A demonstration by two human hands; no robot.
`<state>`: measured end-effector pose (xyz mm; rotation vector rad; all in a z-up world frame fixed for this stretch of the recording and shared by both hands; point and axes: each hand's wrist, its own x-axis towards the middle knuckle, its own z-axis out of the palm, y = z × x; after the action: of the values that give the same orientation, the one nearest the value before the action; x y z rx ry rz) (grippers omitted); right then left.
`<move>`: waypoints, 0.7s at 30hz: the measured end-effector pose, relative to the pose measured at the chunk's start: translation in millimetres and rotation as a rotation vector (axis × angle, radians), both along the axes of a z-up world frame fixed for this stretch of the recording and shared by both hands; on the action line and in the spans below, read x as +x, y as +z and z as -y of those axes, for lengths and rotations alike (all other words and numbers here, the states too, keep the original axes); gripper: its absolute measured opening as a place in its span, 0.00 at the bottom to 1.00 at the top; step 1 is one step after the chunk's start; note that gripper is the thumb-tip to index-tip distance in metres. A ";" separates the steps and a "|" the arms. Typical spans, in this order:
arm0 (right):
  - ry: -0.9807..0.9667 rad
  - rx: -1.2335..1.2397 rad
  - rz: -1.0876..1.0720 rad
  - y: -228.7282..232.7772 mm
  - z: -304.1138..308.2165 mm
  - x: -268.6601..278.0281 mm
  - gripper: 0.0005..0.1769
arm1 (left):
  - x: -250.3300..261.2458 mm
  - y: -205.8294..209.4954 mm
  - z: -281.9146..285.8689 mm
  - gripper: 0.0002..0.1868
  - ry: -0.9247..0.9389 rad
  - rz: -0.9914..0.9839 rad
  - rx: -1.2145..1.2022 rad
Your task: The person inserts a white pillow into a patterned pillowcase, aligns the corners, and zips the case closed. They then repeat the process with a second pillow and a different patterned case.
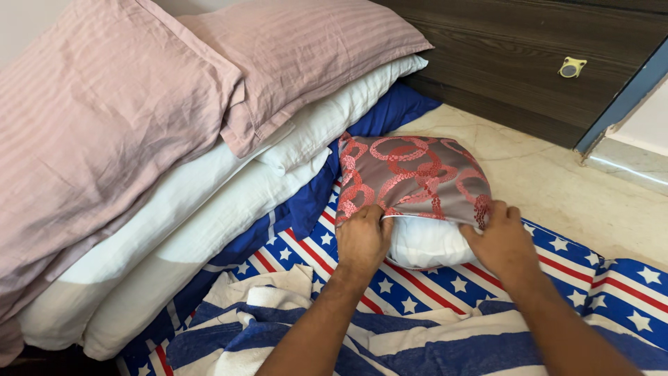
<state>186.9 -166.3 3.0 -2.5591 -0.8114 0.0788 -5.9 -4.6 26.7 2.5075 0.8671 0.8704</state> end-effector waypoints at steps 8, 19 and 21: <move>0.053 0.618 0.249 0.7 -4.2 -14.2 0.10 | -2.3 -4.6 -1.6 0.13 -0.130 -0.105 0.142; 0.183 0.835 -0.045 21.9 -9.9 -35.6 0.11 | -6.1 15.2 48.0 0.23 -0.462 0.186 0.451; 0.228 0.866 -0.070 20.4 -12.8 -38.5 0.13 | -2.0 13.1 59.4 0.22 -0.405 0.125 0.516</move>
<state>148.3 -153.6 23.4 -1.6429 -0.8621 -0.0955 -7.9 -63.9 39.8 2.8586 0.0766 1.2009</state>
